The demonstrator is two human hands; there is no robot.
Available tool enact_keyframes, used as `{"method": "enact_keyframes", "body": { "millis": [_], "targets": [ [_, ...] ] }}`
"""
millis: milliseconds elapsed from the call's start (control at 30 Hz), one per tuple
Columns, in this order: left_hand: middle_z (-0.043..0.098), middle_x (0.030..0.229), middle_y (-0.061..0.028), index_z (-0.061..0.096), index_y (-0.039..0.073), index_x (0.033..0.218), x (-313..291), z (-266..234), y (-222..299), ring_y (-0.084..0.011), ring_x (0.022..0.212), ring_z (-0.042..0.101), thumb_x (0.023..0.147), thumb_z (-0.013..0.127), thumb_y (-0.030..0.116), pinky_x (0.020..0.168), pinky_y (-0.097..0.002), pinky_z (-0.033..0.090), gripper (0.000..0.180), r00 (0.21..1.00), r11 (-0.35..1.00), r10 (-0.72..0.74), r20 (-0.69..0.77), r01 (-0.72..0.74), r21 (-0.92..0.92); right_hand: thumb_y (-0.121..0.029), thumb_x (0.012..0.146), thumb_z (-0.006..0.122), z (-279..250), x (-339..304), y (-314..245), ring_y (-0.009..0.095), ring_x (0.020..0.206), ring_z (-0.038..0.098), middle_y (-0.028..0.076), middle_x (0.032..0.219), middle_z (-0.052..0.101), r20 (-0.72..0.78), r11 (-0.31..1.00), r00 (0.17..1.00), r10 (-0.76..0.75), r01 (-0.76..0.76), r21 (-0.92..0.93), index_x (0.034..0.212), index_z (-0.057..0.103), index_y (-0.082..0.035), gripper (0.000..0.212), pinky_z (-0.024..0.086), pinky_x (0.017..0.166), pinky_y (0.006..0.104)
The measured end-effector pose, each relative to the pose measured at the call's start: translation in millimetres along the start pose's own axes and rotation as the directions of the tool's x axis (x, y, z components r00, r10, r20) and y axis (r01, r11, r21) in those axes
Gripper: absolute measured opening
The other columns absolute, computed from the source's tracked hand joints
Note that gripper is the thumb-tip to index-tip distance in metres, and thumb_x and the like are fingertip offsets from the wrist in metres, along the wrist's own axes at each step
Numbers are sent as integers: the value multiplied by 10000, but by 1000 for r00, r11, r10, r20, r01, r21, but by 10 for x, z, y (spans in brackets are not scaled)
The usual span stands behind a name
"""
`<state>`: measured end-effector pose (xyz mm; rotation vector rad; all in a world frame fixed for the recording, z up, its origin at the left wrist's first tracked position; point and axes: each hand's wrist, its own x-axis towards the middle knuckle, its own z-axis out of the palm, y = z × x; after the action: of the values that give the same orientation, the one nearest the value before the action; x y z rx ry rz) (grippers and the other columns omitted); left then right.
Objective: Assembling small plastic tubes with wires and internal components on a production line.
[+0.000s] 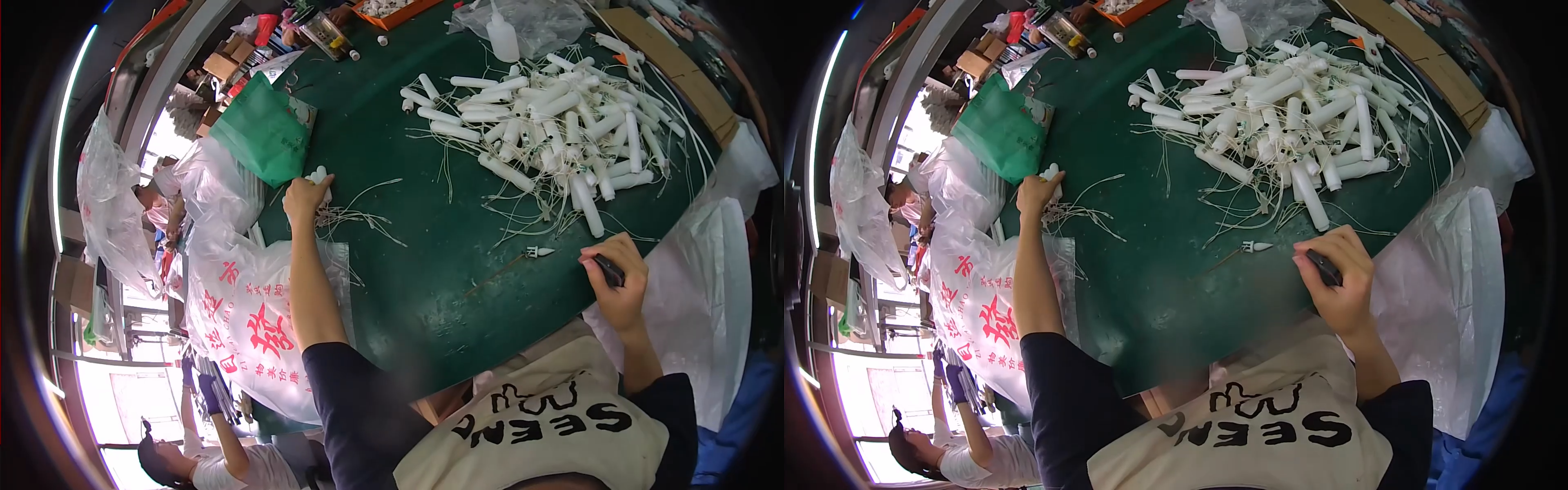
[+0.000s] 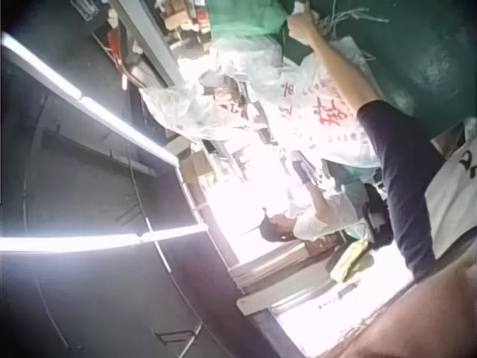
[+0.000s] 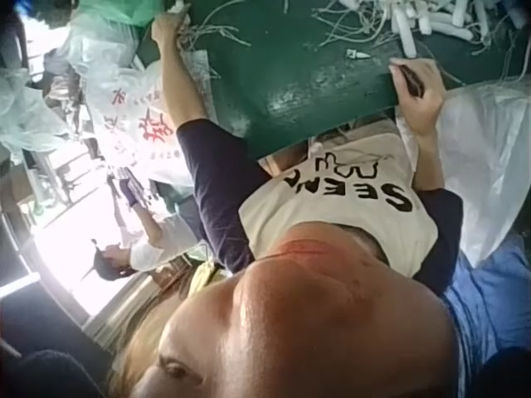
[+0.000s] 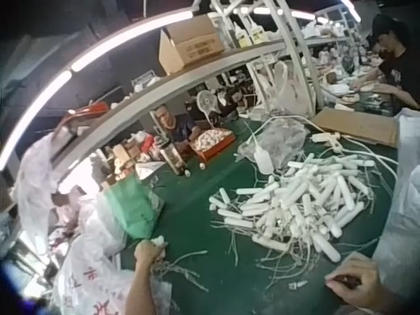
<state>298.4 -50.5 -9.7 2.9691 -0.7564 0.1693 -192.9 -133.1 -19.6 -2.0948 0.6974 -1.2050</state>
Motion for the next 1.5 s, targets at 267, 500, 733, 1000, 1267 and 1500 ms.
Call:
{"method": "enact_keyframes", "body": {
  "millis": [267,500,733,1000,1267,1500],
  "targets": [
    [647,923,-156,641,77,923,49,-110,479,-319,877,618,679,627,585,742,-391,479,563,982,977,145,-123,-162,-142,59,690,622,-49,18,41,209,697,531,84,732,615,3,1000,1000,1,-1,-2,805,614,12,124,418,637,280],
    [651,921,-130,644,95,950,-40,-42,1603,-297,883,619,682,640,536,767,-378,479,516,941,882,332,-66,-334,-333,53,681,634,-122,30,79,216,697,532,86,733,615,10,1000,1000,16,-16,-24,799,618,5,129,420,631,287],
    [649,936,-126,642,76,926,58,273,1786,-286,898,617,670,637,529,772,-370,479,520,974,911,227,12,-208,-356,51,674,642,-180,70,144,213,679,533,83,716,609,-14,998,999,42,-43,-41,795,620,4,132,419,613,286],
    [650,936,-120,641,102,928,65,233,1785,-293,893,616,706,625,486,768,-378,477,444,966,905,253,-59,-258,-338,50,665,649,-140,138,315,203,662,533,77,715,612,17,999,999,41,-41,-4,792,622,1,139,422,601,277],
    [657,893,-161,680,77,923,379,266,1716,-320,875,625,691,634,462,796,-369,473,451,974,864,146,-173,-211,-458,46,646,647,-153,170,439,192,628,526,51,660,628,86,990,995,57,-68,120,774,631,-9,141,420,572,277],
    [653,855,-169,682,40,855,1025,273,2197,-297,839,631,668,651,457,771,-362,468,458,994,856,111,3,-94,-508,28,637,630,-206,171,550,183,583,538,45,635,629,142,965,989,44,-79,248,768,639,-17,139,423,554,268]
  ]
}}
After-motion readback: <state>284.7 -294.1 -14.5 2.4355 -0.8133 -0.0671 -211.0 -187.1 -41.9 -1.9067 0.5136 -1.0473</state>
